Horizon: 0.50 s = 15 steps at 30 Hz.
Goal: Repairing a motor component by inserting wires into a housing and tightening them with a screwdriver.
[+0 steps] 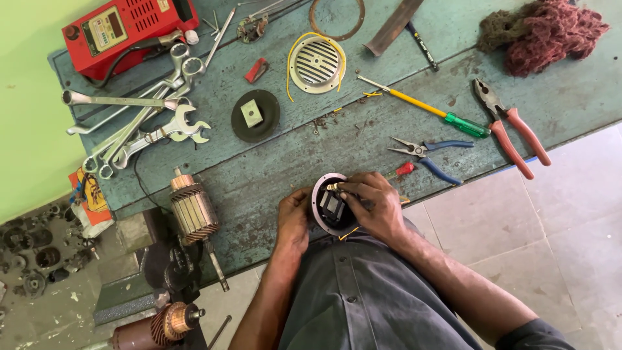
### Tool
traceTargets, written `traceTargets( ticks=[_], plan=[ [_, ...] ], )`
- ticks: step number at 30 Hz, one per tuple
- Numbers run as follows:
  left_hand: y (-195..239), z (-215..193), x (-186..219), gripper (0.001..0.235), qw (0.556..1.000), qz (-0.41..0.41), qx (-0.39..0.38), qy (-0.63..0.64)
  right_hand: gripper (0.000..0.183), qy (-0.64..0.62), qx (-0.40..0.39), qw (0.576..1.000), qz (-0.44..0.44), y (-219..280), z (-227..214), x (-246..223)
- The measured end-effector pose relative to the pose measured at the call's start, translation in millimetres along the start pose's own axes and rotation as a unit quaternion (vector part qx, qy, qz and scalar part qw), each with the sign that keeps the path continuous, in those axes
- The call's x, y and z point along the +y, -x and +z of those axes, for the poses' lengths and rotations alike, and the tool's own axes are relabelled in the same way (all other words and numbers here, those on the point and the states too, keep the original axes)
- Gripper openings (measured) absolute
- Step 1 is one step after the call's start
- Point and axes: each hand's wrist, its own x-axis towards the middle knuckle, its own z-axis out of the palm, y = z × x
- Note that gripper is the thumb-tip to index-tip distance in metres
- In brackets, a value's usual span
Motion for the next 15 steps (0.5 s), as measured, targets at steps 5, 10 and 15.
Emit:
traceTargets(
  ticks=[5,10,15],
  plan=[
    [0,5,7,0.016,1.0,-0.014,0.017,0.001,0.021,0.005,0.0,1.0,-0.001,-1,0,2],
    [5,8,12,0.016,1.0,0.0,0.022,0.019,0.022,0.004,0.004,1.0,-0.004,-2,2,5],
    [4,5,9,0.022,0.999,-0.041,0.035,0.005,0.023,0.0,-0.01,1.0,0.024,1,3,9]
  ],
)
